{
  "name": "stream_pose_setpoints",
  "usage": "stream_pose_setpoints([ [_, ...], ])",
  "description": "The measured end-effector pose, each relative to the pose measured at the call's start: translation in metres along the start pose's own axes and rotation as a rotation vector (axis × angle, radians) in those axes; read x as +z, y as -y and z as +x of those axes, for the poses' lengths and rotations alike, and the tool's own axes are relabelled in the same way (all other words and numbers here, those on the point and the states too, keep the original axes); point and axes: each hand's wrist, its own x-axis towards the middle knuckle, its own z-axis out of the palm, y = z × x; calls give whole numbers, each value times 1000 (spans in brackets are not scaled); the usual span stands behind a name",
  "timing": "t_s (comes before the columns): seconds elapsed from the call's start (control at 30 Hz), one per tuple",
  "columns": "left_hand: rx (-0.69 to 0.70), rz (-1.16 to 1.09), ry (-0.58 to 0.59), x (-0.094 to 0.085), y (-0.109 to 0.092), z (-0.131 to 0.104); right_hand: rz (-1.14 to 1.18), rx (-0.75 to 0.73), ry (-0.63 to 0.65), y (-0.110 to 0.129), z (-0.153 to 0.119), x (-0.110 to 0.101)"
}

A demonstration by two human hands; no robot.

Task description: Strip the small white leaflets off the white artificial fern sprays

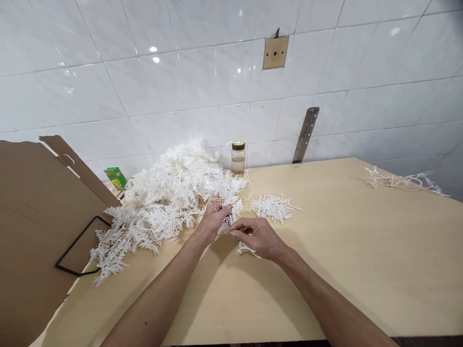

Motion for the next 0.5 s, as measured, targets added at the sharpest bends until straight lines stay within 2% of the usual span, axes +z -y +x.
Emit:
stream_pose_setpoints([
  [0.17, 16, 7, -3, 1, 1, 0, 18, 40, -194, -6, 3, -5],
  [0.4, -29, 17, 34, 11, 6, -4, 67, 263, -123, -14, 3, -34],
  [0.5, -19, 57, 25, 14, 11, -5, 189, 359, -157, -19, 3, -46],
])
